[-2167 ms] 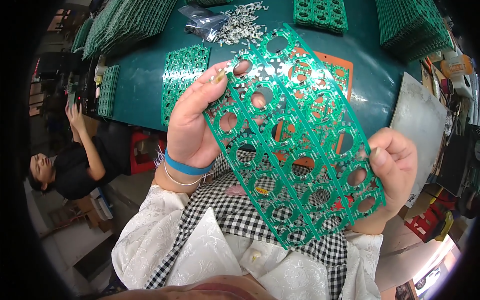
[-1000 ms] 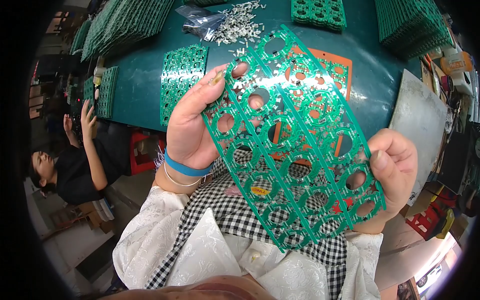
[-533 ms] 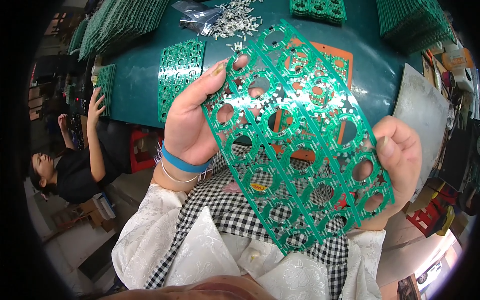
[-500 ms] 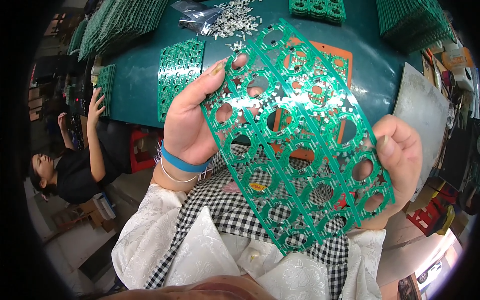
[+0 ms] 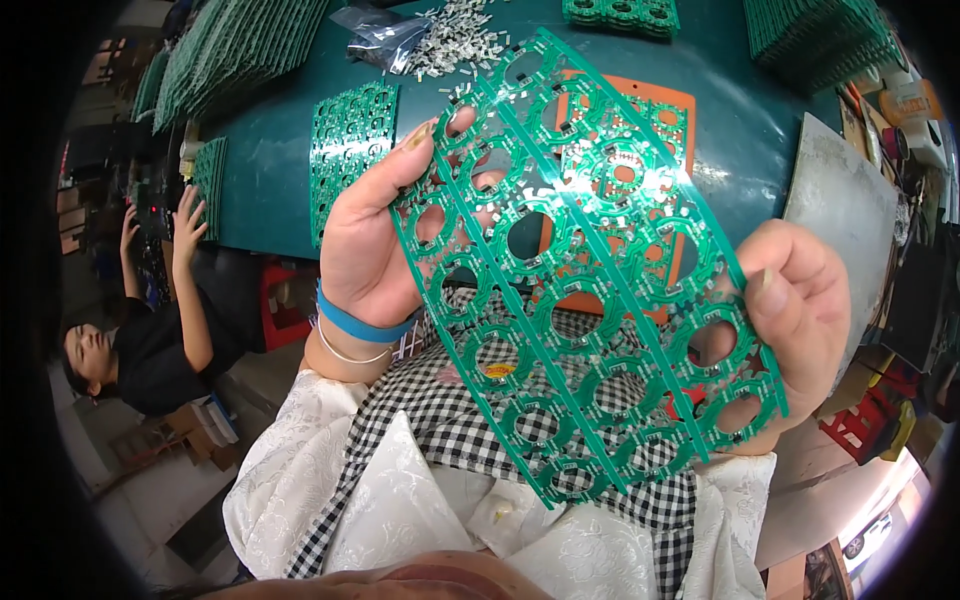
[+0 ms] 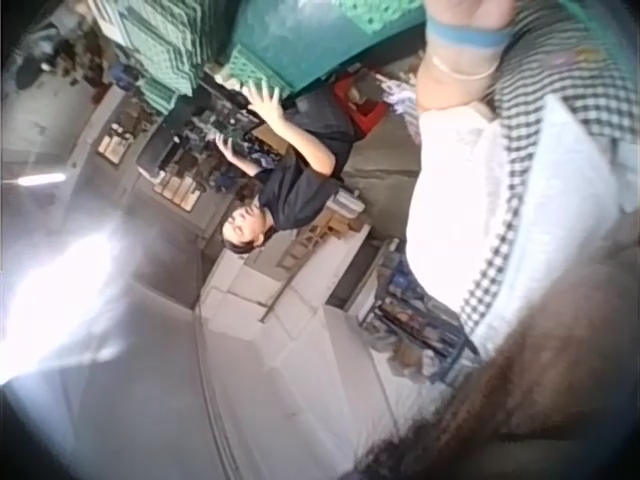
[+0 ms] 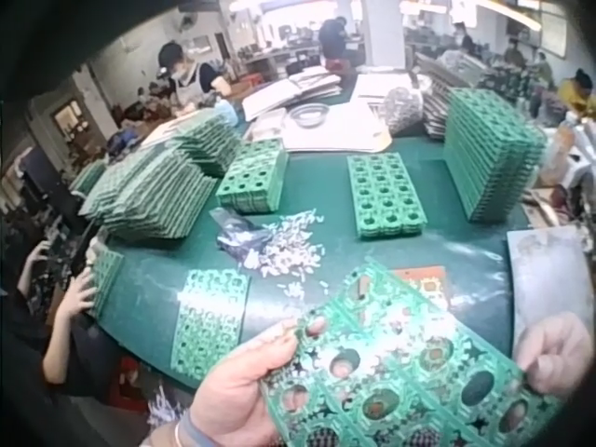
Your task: The person assembles electronic components onto green circuit board panels by hand, then trims the components with a hand trimmer.
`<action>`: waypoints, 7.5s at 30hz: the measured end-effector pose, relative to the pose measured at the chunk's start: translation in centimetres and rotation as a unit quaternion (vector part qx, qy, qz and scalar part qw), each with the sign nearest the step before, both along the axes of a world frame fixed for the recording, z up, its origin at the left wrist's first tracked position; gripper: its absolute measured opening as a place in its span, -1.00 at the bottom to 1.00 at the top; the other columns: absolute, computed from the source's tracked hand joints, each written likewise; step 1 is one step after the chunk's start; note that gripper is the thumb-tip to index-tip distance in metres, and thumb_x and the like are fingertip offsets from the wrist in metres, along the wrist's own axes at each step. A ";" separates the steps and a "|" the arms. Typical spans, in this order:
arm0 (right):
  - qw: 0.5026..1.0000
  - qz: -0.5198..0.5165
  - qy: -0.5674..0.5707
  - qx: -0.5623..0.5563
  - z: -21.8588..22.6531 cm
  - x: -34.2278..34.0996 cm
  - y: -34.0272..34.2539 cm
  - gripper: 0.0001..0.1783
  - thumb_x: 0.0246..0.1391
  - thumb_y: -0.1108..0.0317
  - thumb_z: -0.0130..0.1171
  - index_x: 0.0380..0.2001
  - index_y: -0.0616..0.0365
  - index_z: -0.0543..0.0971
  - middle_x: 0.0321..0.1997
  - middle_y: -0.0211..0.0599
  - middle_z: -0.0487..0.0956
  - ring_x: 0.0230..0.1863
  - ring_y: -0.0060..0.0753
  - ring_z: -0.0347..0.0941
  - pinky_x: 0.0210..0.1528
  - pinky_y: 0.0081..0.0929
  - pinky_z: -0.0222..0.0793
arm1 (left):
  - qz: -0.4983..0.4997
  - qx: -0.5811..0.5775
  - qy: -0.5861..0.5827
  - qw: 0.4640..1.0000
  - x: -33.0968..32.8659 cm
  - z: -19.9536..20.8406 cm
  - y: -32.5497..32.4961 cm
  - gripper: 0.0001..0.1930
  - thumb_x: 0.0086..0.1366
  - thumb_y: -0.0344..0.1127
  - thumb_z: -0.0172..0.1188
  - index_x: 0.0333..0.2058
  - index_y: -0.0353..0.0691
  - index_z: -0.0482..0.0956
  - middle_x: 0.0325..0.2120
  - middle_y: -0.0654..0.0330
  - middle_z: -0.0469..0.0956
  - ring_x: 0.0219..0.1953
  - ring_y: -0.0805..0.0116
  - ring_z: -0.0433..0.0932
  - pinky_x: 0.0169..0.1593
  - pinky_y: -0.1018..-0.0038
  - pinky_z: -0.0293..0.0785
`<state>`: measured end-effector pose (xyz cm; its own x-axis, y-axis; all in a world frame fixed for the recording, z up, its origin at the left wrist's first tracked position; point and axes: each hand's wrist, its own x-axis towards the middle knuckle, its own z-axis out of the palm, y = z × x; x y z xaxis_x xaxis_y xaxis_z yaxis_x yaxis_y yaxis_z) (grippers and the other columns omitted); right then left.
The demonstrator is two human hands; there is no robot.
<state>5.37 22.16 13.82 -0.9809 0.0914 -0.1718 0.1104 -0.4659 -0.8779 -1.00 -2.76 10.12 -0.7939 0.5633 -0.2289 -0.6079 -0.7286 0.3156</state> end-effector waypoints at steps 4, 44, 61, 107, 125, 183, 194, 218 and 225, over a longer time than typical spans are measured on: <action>0.999 0.024 0.026 -0.014 -0.2 0.1 0.3 -0.73 0.11 0.30 0.16 -0.50 0.31 0.44 -0.64 -0.27 0.53 -0.73 -0.67 0.40 -0.73 -0.74 0.29 | -0.010 0.007 0.018 1.000 -0.1 -0.6 0.0 -0.67 0.41 -0.34 -0.11 0.07 -0.37 0.34 -0.05 -0.03 0.48 -0.07 0.15 0.56 -0.02 0.24 0.58; 0.992 0.058 0.071 0.090 -0.5 1.6 1.3 -0.67 0.03 0.29 0.28 -0.54 0.40 0.51 -0.63 -0.18 0.54 -0.70 -0.60 0.43 -0.66 -0.69 0.31 | 0.098 -0.180 0.061 0.977 1.9 2.3 0.2 -0.68 0.34 -0.32 0.03 0.00 -0.37 0.34 -0.20 0.10 0.48 -0.26 0.26 0.58 -0.56 0.70 0.42; 0.976 0.177 -0.016 0.125 -0.7 1.5 3.9 -0.87 0.16 0.44 0.15 -0.32 0.30 0.59 -0.42 -0.35 0.60 -0.46 -0.66 0.48 -0.41 -0.65 0.39 | -0.007 -0.088 0.066 0.994 1.0 -1.1 -0.8 -0.62 0.39 -0.36 -0.13 0.16 -0.24 0.34 0.11 0.01 0.42 0.15 0.07 0.39 0.23 0.05 0.26; 0.720 -0.008 0.280 0.635 5.3 -1.7 7.0 -0.57 0.03 0.45 0.07 0.01 0.35 0.47 -0.30 -0.19 0.58 -0.40 -0.49 0.47 -0.37 -0.57 0.35 | -0.059 -0.143 0.009 0.988 0.7 1.2 4.4 -0.46 0.30 -0.53 -0.06 0.26 -0.31 0.14 0.05 0.01 0.45 -0.01 0.23 0.54 -0.05 0.34 0.60; 0.609 0.191 0.373 0.673 3.6 -2.6 1.9 -0.54 -0.23 0.44 0.20 -0.13 0.31 0.60 -0.62 -0.27 0.44 -0.67 -0.35 0.34 -0.62 -0.49 0.19 | -0.076 -0.173 0.029 0.982 1.6 0.5 4.4 -0.46 0.31 -0.45 0.01 0.26 -0.20 0.18 0.00 0.09 0.48 -0.05 0.31 0.55 -0.18 0.41 0.62; 0.612 0.208 0.383 0.660 3.4 -2.7 2.0 -0.54 -0.27 0.52 0.18 -0.16 0.37 0.60 -0.69 -0.34 0.36 -0.72 -0.42 0.28 -0.68 -0.52 0.12 | -0.082 -0.183 0.030 0.979 2.0 0.7 4.7 -0.49 0.30 -0.48 0.01 0.23 -0.22 0.24 -0.02 0.10 0.50 -0.08 0.35 0.56 -0.17 0.47 0.61; 0.637 0.172 0.387 0.644 3.8 -1.9 2.5 -0.56 -0.27 0.45 0.18 -0.20 0.37 0.61 -0.72 -0.33 0.38 -0.74 -0.43 0.26 -0.69 -0.53 0.06 | -0.084 -0.186 -0.009 0.979 1.7 1.4 5.1 -0.51 0.28 -0.49 0.07 0.20 -0.21 0.28 -0.13 0.14 0.57 -0.17 0.41 0.59 -0.27 0.53 0.53; 0.634 0.171 0.391 0.645 2.7 -2.2 2.2 -0.54 -0.31 0.50 0.19 -0.18 0.34 0.62 -0.68 -0.34 0.38 -0.70 -0.42 0.30 -0.66 -0.53 0.13 | -0.079 -0.181 0.025 0.980 2.0 0.7 5.0 -0.47 0.30 -0.47 0.01 0.25 -0.20 0.20 -0.02 0.08 0.49 -0.08 0.31 0.57 -0.17 0.39 0.63; 0.633 0.173 0.387 0.648 2.7 -2.5 2.0 -0.55 -0.29 0.49 0.20 -0.18 0.34 0.62 -0.68 -0.34 0.39 -0.70 -0.42 0.29 -0.66 -0.54 0.13 | -0.081 -0.179 0.024 0.980 1.7 0.6 5.0 -0.47 0.29 -0.47 0.02 0.24 -0.21 0.21 -0.04 0.11 0.51 -0.07 0.36 0.56 -0.18 0.49 0.60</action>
<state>2.90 24.20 16.47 -0.7249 -0.5801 0.3715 -0.6881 0.6348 -0.3514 0.66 2.23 10.75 -0.7153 0.5731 -0.3999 -0.6849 -0.4614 0.5639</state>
